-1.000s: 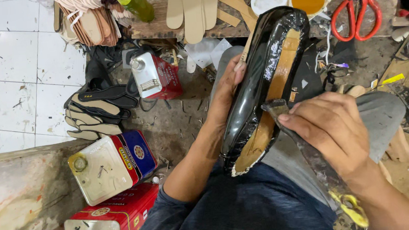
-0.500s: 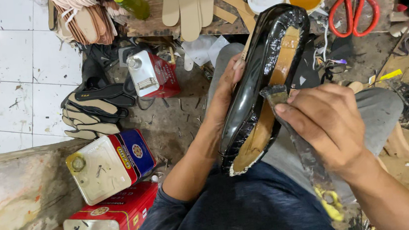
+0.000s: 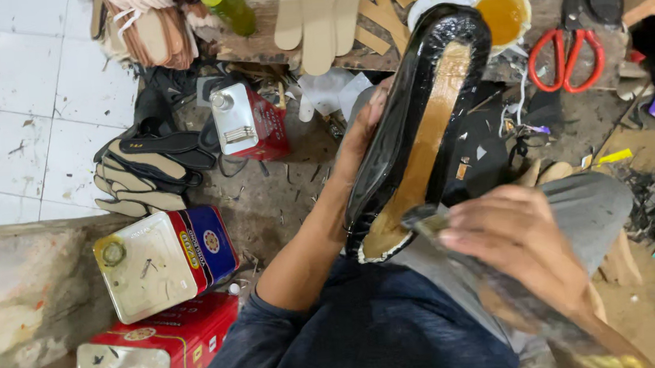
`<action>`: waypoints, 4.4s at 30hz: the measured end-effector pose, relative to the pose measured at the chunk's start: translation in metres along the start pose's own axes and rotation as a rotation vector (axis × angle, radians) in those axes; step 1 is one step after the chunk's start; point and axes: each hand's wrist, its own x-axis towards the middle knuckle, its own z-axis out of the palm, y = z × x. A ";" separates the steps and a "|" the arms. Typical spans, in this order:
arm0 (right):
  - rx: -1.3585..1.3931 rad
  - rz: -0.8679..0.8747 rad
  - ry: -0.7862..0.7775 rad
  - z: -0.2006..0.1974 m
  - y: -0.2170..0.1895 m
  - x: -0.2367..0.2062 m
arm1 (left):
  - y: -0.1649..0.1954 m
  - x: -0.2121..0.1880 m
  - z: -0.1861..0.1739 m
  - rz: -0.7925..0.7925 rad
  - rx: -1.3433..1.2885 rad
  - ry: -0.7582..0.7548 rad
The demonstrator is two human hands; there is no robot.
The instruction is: The person sits on the workshop floor holding a black shoe upper on their lap and applies glue with a brush along the upper's edge, dipping the brush into a glue cup on the bench and rotating the shoe to coat different sections. They briefly place the shoe on the bench and pick up another shoe upper to continue gluing.
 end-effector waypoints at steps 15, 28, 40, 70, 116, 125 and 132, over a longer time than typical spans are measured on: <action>-0.051 0.553 0.510 -0.002 0.018 -0.007 | 0.020 -0.014 0.033 -0.177 -0.039 0.022; -0.015 0.269 -0.055 0.043 0.020 -0.018 | 0.000 -0.011 -0.002 -0.215 -0.145 0.269; -0.138 0.325 0.144 -0.003 0.077 0.010 | -0.002 -0.033 0.042 -0.175 0.243 0.158; 1.144 0.708 1.048 0.013 0.177 -0.063 | -0.033 -0.018 0.086 0.167 -0.200 -0.026; 0.549 1.096 1.447 0.109 0.197 -0.261 | 0.146 0.343 -0.230 0.897 1.096 0.540; 0.620 1.194 1.310 0.109 0.194 -0.188 | 0.154 0.360 -0.256 0.874 1.243 0.640; 0.639 1.214 1.275 0.113 0.190 -0.171 | 0.160 0.356 -0.243 0.797 1.268 0.670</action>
